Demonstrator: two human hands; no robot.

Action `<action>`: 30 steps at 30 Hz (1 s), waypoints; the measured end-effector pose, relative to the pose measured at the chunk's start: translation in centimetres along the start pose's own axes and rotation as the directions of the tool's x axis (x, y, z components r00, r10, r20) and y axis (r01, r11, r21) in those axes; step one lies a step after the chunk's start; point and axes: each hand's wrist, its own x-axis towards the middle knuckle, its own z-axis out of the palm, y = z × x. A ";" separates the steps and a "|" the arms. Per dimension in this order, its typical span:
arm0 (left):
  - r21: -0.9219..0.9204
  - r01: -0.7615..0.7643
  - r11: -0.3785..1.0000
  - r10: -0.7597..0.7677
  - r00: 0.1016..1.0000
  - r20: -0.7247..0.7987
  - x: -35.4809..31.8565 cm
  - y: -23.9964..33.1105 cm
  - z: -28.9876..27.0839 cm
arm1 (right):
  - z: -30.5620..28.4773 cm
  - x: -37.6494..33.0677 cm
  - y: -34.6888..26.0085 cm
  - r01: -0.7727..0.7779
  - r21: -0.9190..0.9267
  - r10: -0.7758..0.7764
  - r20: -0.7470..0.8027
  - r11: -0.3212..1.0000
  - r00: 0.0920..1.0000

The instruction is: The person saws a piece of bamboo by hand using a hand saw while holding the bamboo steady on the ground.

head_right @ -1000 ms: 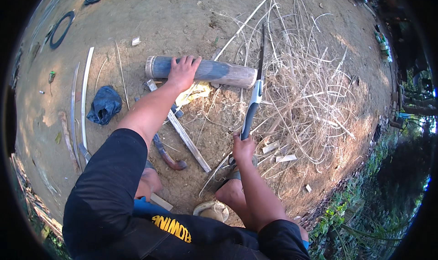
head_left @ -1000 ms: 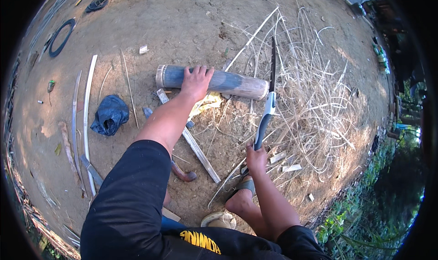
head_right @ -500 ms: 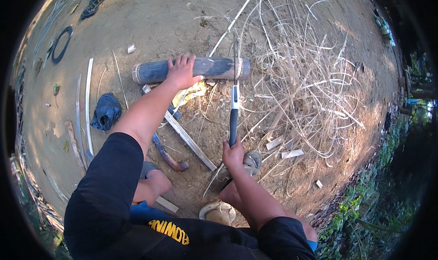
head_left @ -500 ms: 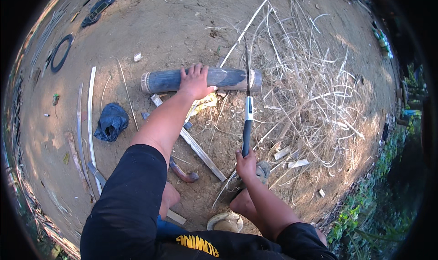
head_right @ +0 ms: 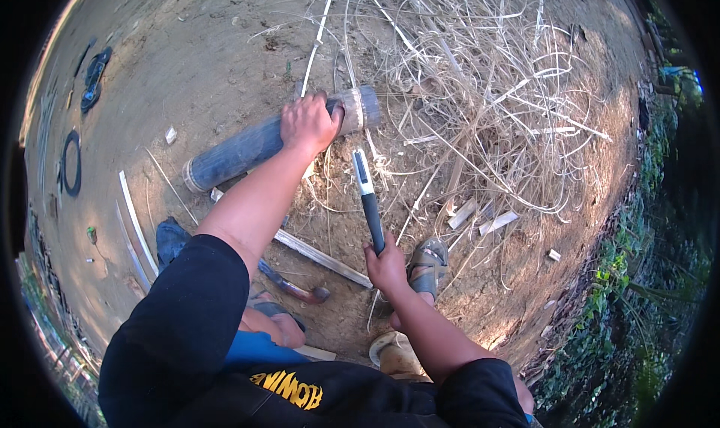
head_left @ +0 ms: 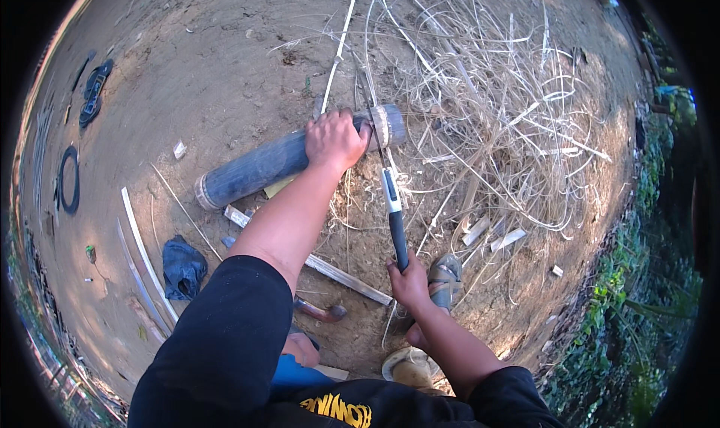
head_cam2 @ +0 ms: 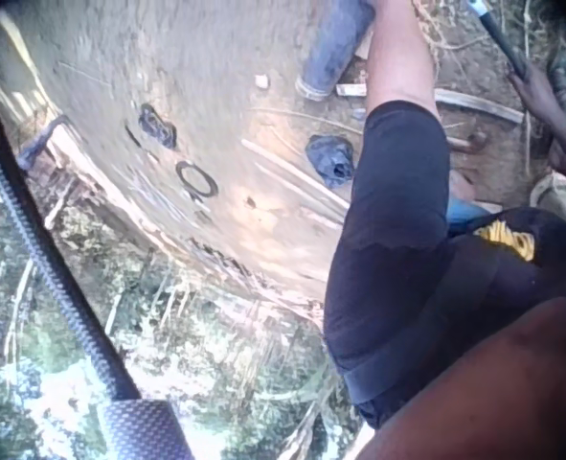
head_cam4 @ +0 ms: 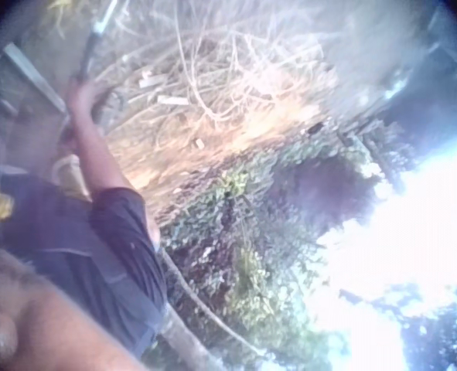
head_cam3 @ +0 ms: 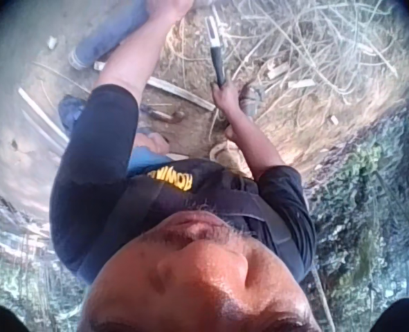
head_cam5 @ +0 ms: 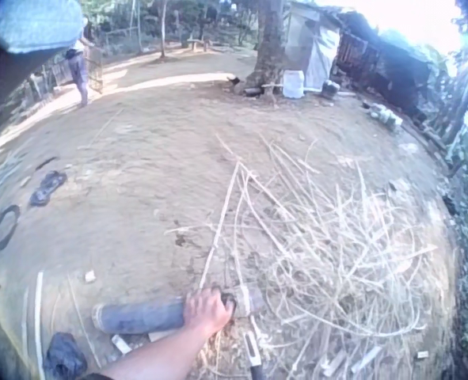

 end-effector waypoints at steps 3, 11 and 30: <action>0.004 -0.007 1.000 0.007 0.999 -0.035 0.1 -0.1 0.3 | 0.4 0.0 -0.3 -0.041 0.043 0.040 0.026 0.998 0.999; 0.012 0.005 1.000 -0.005 0.999 -0.043 0.6 -0.2 -0.2 | 0.4 -1.5 1.8 -0.045 0.050 0.046 -0.001 0.998 0.999; 0.015 0.000 1.000 0.001 1.000 -0.019 0.8 0.2 0.3 | -1.9 2.6 -1.7 0.036 -0.050 -0.036 -0.007 0.998 0.999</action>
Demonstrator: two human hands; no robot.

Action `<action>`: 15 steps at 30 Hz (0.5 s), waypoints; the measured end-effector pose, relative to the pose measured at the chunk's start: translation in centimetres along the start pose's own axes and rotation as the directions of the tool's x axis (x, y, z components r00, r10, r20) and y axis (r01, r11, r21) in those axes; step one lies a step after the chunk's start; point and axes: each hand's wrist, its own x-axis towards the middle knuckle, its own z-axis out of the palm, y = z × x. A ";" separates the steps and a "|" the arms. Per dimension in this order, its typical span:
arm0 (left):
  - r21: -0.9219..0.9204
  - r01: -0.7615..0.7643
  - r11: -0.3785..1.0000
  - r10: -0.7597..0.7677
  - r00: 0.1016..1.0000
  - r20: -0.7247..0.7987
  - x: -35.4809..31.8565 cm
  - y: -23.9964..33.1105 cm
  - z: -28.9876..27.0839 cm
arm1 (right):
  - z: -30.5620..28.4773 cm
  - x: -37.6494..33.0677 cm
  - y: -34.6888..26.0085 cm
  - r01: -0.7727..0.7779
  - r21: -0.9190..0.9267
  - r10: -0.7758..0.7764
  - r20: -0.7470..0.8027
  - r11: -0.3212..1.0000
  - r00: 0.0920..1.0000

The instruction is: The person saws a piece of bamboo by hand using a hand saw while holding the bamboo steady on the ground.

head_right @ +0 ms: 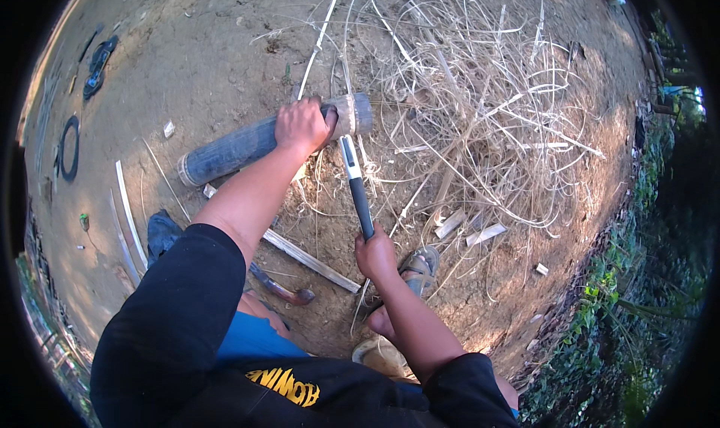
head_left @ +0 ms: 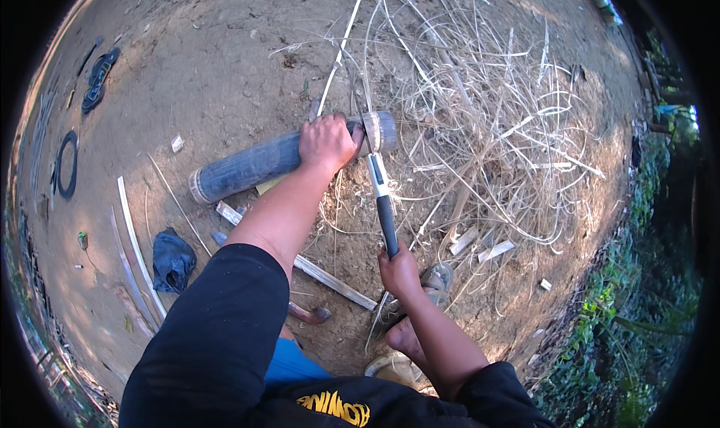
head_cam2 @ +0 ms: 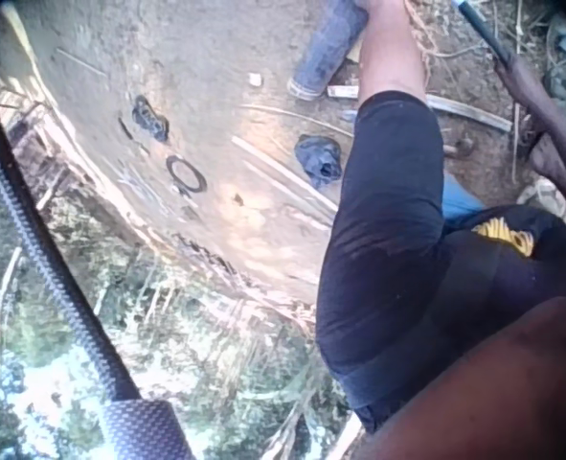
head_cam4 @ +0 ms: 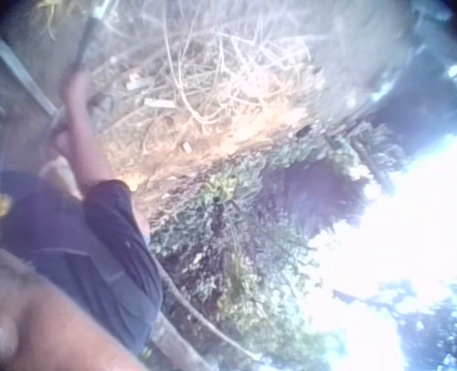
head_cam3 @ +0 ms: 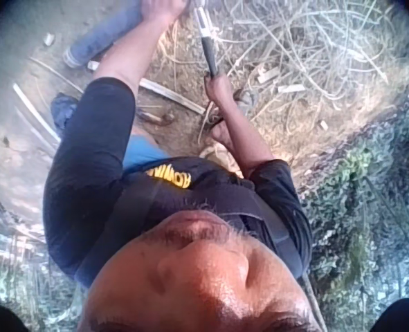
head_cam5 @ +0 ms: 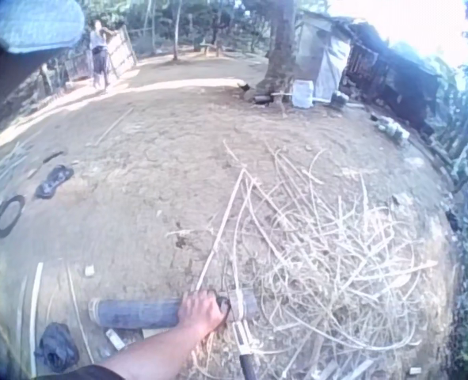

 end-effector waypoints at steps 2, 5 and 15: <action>0.006 0.003 1.000 -0.003 1.000 -0.005 0.2 -0.4 -0.3 | 0.0 -0.7 -0.1 -0.011 0.008 0.011 0.010 1.000 1.000; 0.003 0.001 1.000 0.000 0.999 -0.042 -0.2 -0.6 0.3 | -0.2 -3.9 2.8 -0.049 -0.009 0.049 0.050 0.999 0.998; -0.008 -0.071 0.997 0.070 0.997 -0.018 0.1 -1.6 0.1 | 0.3 -3.0 1.2 0.000 0.107 -0.001 0.010 0.994 1.000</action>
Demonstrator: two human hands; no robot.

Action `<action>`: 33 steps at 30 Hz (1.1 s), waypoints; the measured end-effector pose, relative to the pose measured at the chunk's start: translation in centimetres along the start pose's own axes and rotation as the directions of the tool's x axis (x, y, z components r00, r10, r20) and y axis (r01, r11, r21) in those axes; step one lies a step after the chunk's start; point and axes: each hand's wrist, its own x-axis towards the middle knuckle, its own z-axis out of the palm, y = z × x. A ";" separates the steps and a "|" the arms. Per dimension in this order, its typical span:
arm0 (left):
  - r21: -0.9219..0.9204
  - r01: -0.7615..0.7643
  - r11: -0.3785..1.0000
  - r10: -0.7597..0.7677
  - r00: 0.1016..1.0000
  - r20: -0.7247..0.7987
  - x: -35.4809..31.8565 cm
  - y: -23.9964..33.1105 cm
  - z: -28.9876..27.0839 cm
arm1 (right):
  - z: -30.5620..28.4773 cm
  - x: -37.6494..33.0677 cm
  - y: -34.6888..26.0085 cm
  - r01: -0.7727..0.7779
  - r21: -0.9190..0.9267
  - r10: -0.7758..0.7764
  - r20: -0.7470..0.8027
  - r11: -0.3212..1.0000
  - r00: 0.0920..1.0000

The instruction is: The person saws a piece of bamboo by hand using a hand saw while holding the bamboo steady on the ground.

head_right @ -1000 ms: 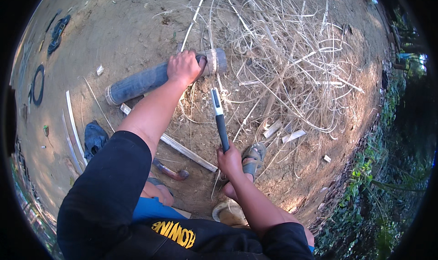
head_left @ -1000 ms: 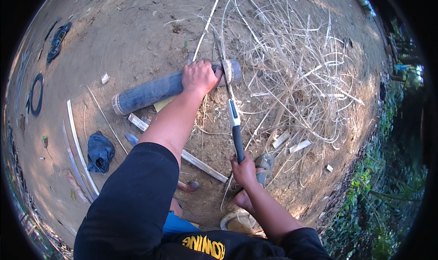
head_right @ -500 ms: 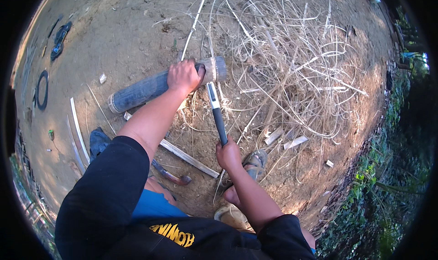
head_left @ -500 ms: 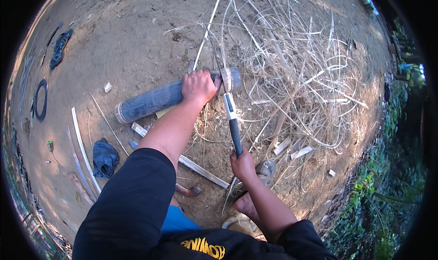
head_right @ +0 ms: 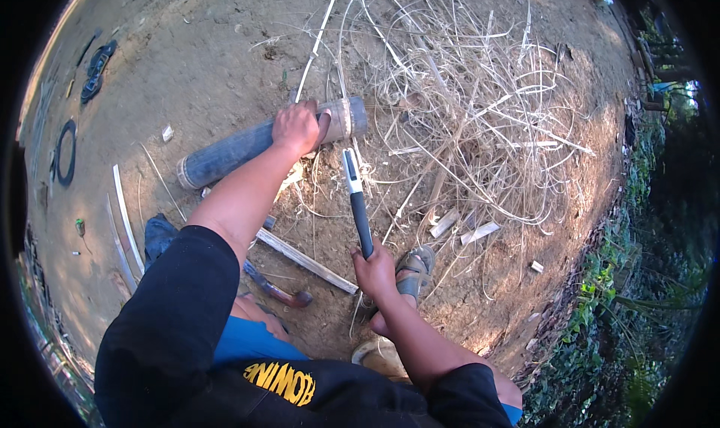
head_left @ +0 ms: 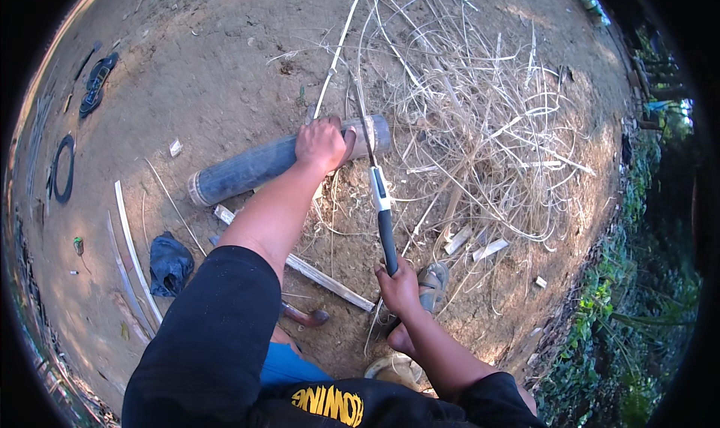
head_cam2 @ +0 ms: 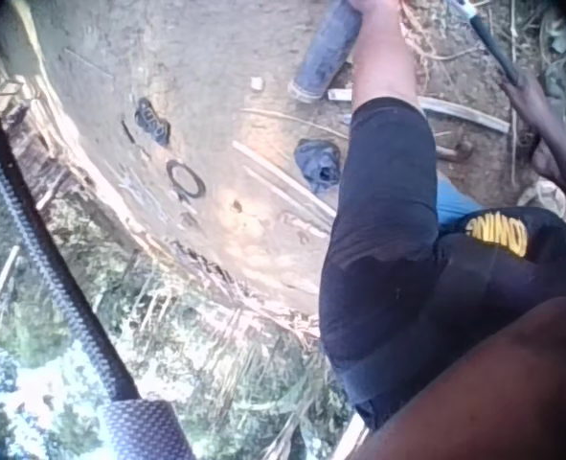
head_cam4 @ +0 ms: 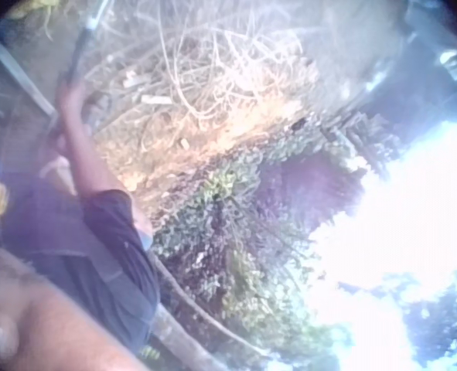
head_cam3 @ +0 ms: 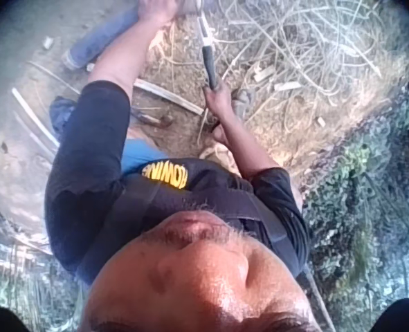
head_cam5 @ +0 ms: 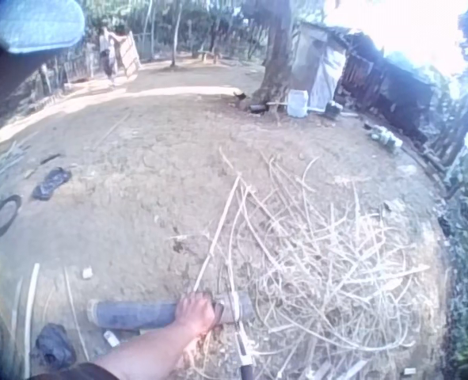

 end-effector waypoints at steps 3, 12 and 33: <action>0.044 0.027 0.999 -0.028 0.999 0.017 -0.7 -1.0 -0.3 | -0.6 -2.2 0.5 -0.040 0.043 0.040 0.005 0.998 0.999; 0.017 0.043 0.999 -0.042 0.999 -0.016 -1.8 -1.2 -0.8 | 1.7 -4.8 2.6 0.036 0.096 -0.030 -0.057 0.995 0.998; 0.049 0.063 0.997 -0.057 0.990 -0.126 -2.1 -2.3 0.1 | 3.3 -6.3 2.4 -0.097 0.015 0.097 -0.017 0.995 0.995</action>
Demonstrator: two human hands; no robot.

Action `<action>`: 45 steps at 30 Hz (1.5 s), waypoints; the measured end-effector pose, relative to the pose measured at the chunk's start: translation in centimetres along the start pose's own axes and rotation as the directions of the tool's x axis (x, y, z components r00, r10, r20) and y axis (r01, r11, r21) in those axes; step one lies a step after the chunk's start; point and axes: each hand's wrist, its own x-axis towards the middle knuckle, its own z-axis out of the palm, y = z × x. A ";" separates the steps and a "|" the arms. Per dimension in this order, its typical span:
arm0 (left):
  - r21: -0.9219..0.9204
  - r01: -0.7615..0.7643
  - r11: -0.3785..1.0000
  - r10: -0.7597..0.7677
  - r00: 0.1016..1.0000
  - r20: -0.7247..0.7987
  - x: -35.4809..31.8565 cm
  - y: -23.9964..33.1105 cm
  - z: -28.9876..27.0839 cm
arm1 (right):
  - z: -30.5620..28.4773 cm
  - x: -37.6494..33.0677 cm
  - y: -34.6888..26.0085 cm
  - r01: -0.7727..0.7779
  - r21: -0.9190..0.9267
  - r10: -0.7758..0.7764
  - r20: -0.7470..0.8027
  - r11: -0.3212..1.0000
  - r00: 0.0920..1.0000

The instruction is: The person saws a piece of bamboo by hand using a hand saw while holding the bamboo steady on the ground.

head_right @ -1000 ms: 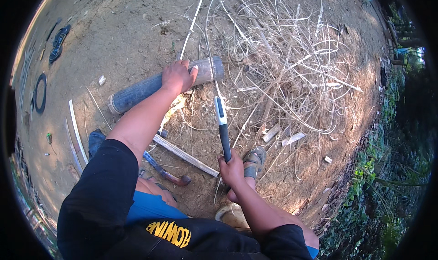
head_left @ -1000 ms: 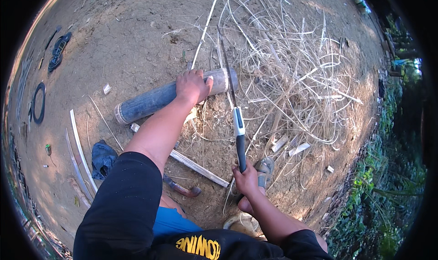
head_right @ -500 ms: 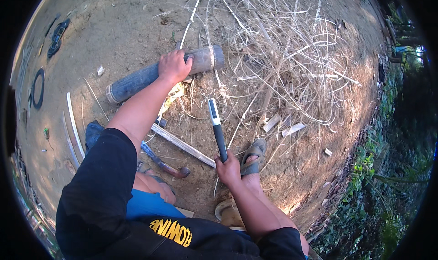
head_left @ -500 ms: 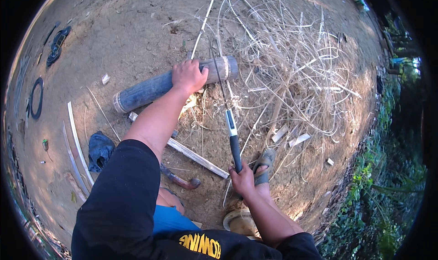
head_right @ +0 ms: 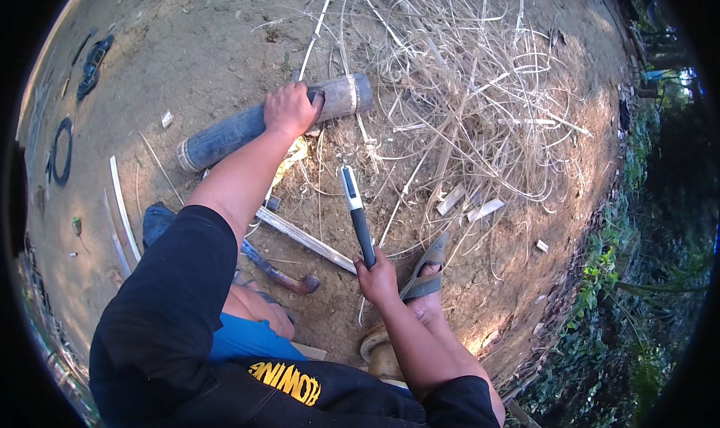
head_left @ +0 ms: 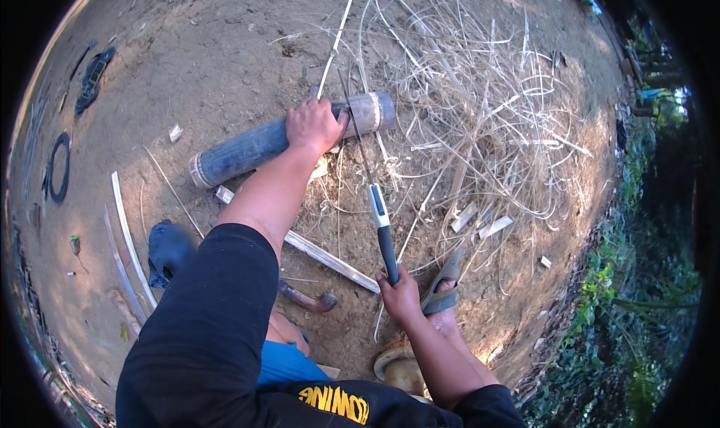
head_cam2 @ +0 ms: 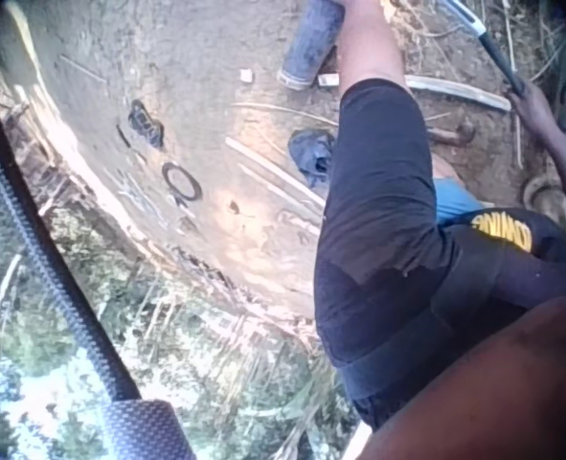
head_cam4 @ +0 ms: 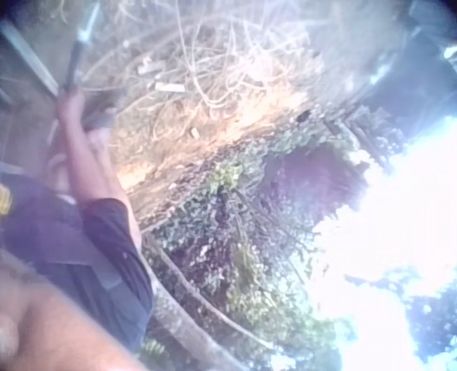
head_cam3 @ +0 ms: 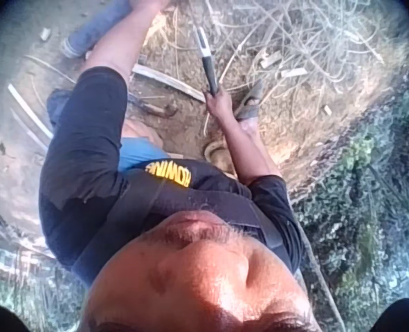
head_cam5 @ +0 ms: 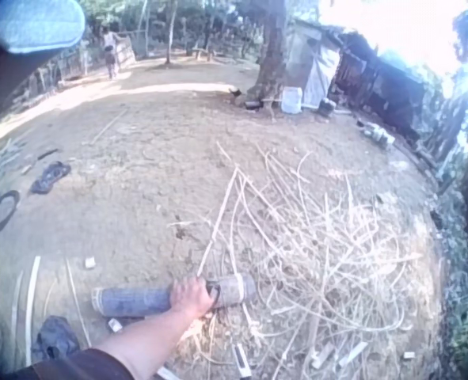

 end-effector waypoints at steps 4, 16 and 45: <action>-0.015 0.001 1.000 -0.001 1.000 0.019 0.0 0.1 -0.4 | -0.1 -1.1 1.2 -0.023 -0.038 0.023 -0.015 0.999 1.000; -0.053 -0.002 0.999 0.004 1.000 0.029 0.1 -0.2 -0.2 | -1.5 1.4 1.4 -0.032 -0.145 0.028 -0.030 0.989 0.999; -0.068 0.002 0.998 -0.003 1.000 -0.017 0.1 0.2 0.6 | -1.4 1.9 2.1 0.021 -0.129 -0.023 -0.016 0.991 1.000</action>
